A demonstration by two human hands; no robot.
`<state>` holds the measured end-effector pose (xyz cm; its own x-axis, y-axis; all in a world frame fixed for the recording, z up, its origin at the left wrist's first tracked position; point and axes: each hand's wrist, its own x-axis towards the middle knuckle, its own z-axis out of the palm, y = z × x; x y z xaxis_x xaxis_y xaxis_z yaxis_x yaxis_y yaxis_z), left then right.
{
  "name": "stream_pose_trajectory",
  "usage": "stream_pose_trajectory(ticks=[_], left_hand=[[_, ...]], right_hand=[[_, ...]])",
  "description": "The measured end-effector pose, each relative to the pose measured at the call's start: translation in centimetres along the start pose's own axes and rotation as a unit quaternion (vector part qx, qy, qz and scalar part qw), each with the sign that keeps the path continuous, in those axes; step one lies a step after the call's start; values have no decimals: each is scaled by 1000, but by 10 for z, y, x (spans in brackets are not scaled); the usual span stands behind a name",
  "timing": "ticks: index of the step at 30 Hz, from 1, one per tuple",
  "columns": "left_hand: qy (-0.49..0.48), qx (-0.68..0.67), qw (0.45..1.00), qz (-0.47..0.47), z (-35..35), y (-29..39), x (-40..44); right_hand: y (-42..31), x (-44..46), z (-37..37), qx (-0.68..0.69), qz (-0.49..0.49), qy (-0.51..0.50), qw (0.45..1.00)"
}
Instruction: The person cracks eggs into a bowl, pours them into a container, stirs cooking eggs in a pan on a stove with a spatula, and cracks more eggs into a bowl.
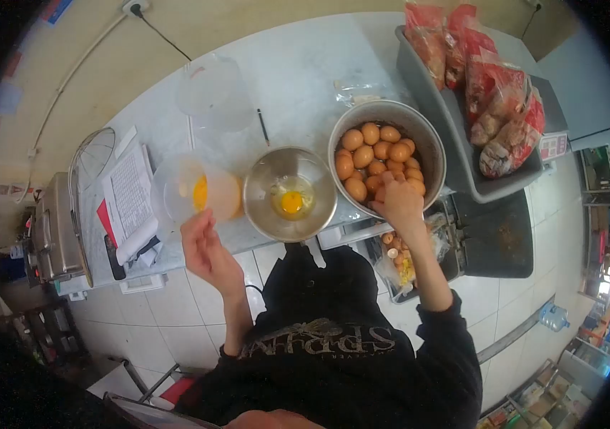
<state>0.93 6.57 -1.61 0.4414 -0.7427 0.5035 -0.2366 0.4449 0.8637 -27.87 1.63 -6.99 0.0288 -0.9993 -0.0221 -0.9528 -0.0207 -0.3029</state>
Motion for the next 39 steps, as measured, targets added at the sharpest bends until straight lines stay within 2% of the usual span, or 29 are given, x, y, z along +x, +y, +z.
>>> stream_pose_trajectory(ticks=[2, 3, 4, 5, 6, 7, 9, 10, 11, 12, 13, 14, 15, 17, 18, 20, 21, 22, 23, 24, 26, 27, 29, 30, 32, 35, 37, 38, 39], left_hand=[[13, 14, 1000, 18, -11, 2, -6], [40, 28, 999, 6, -16, 0, -10], [68, 40, 997, -4, -19, -2, -13], [79, 37, 996, -4, -21, -5, -15], [90, 28, 995, -40, -23, -7, -19], [98, 19, 992, -75, -24, -8, -21], [92, 4, 993, -67, -13, -9, -19], [83, -9, 995, -59, -6, -11, -17], [87, -6, 994, -58, -2, -14, -15], [69, -9, 995, -70, 1, -19, -14], [50, -13, 995, -82, 2, -22, -13], [37, -20, 995, -86, 4, -23, -10], [39, -18, 995, -86, 4, -25, -10], [46, -58, 988, -136, 6, -31, -10], [51, -57, 987, -138, 6, -35, -10], [-71, -39, 987, -139, 5, -43, -9], [-109, -24, 978, -176, 14, -38, -5], [-148, -10, 966, -212, 28, -31, -4], [-166, -10, 964, -207, 41, -29, -6], [-184, -11, 962, -202, 51, -28, -8], [-203, -40, 954, -219, 59, -37, -17], [-224, -71, 943, -237, 59, -44, -22], [-217, -97, 937, -256, 54, -52, -26], [-229, -73, 939, -246, 50, -54, -29], [-238, -46, 940, -240, 44, -59, -40], [-205, -42, 943, -259, 36, -69, -67], [-142, -62, 935, -319, 30, -71, -83], [-137, -63, 933, -326, 28, -72, -91], [-67, -73, 934, -345, 26, -71, -94]], right_hand=[[8, 12, 3, -24, -36, -88, 995], [11, 13, 2, -26, -41, -90, 995], [15, 16, 0, 132, 0, -121, 984], [17, 21, -4, 283, 40, -149, 947], [7, 25, -16, 508, 128, -239, 818], [-11, 28, -22, 502, 125, -243, 821], [-51, 32, -22, 710, 58, -123, 691], [-58, 37, -13, 673, -78, -76, 732], [-64, 41, -11, 673, -81, -81, 731], [-76, 46, -14, 515, -219, -2, 829], [-83, 50, -14, 328, -345, 80, 876], [-75, 56, -6, 237, -384, 35, 892], [-70, 57, 3, 237, -386, 34, 891], [-65, 61, 14, 109, -398, -37, 910], [-70, 61, 11, 108, -401, -41, 909], [-83, 59, 0, 275, -332, -28, 902], [-89, 57, -9, 276, -333, -31, 901], [-95, 53, -18, 413, -174, -163, 879], [-98, 49, -22, 524, -4, -285, 803], [-97, 47, -18, 524, -5, -288, 802], [-87, 46, -1, 554, 28, -345, 757], [-80, 43, 9, 553, 27, -348, 757], [-69, 38, 24, 511, -159, -268, 801], [-72, 36, 20, 511, -159, -272, 800], [-82, 33, 10, 357, -244, -252, 866], [-90, 23, 22, 352, -234, -292, 858], [-99, 24, 30, 359, -200, -311, 857], [-104, 29, 39, 307, -174, -229, 907], [-110, 33, 50, 252, -144, -144, 946]])
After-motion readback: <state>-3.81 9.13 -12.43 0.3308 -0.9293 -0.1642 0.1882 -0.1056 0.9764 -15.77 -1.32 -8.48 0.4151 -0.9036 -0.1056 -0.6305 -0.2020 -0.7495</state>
